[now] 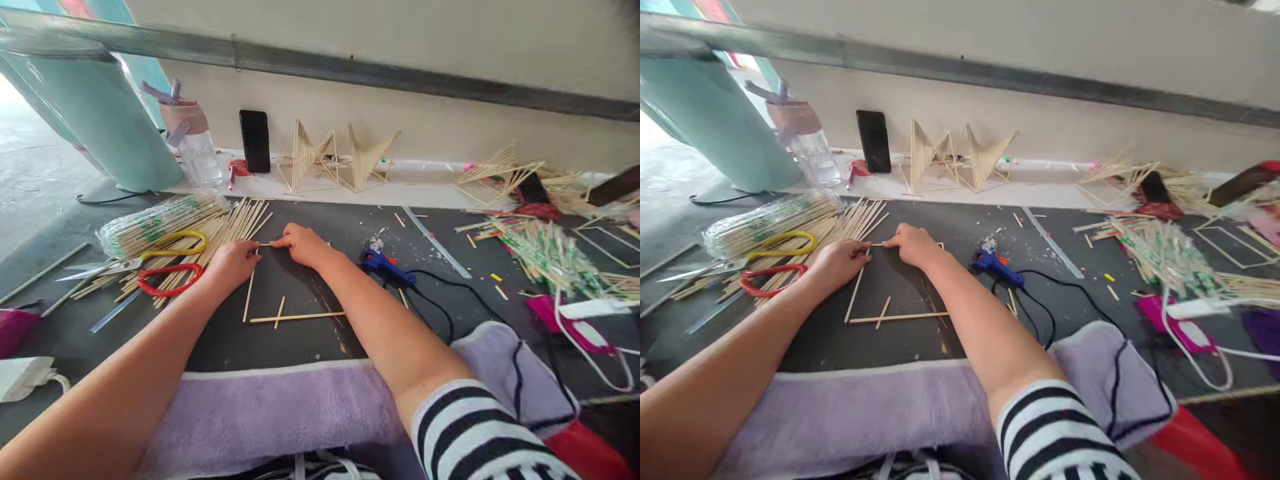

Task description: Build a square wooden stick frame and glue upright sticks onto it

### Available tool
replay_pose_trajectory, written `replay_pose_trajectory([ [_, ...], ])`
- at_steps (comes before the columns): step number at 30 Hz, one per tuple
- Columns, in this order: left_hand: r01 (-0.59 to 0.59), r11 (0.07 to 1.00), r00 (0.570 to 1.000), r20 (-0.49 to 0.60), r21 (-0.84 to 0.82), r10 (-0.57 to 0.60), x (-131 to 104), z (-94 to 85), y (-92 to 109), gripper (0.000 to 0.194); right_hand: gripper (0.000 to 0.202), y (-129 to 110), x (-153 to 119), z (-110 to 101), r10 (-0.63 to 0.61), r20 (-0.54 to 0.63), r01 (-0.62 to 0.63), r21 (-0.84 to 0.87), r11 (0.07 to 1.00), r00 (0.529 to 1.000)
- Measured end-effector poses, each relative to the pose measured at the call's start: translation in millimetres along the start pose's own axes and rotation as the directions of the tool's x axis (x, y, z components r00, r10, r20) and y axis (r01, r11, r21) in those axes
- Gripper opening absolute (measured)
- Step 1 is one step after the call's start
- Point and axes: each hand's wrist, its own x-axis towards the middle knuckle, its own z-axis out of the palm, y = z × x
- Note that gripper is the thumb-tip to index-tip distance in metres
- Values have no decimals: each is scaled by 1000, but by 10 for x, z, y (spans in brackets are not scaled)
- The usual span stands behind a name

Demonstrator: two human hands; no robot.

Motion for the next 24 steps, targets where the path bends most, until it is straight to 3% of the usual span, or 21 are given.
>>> replay_pose_trajectory([
  [10, -28, 1000, 998, -48, -12, 27, -4, 29, -36, 43, 40, 19, 12, 39, 13, -26, -13, 18, 1000, 1000],
  [24, -31, 999, 998, -51, -7, 30, -9, 32, -29, 39, 41, 59, 17, 79, -10, -50, 9, -19, 1000, 999],
])
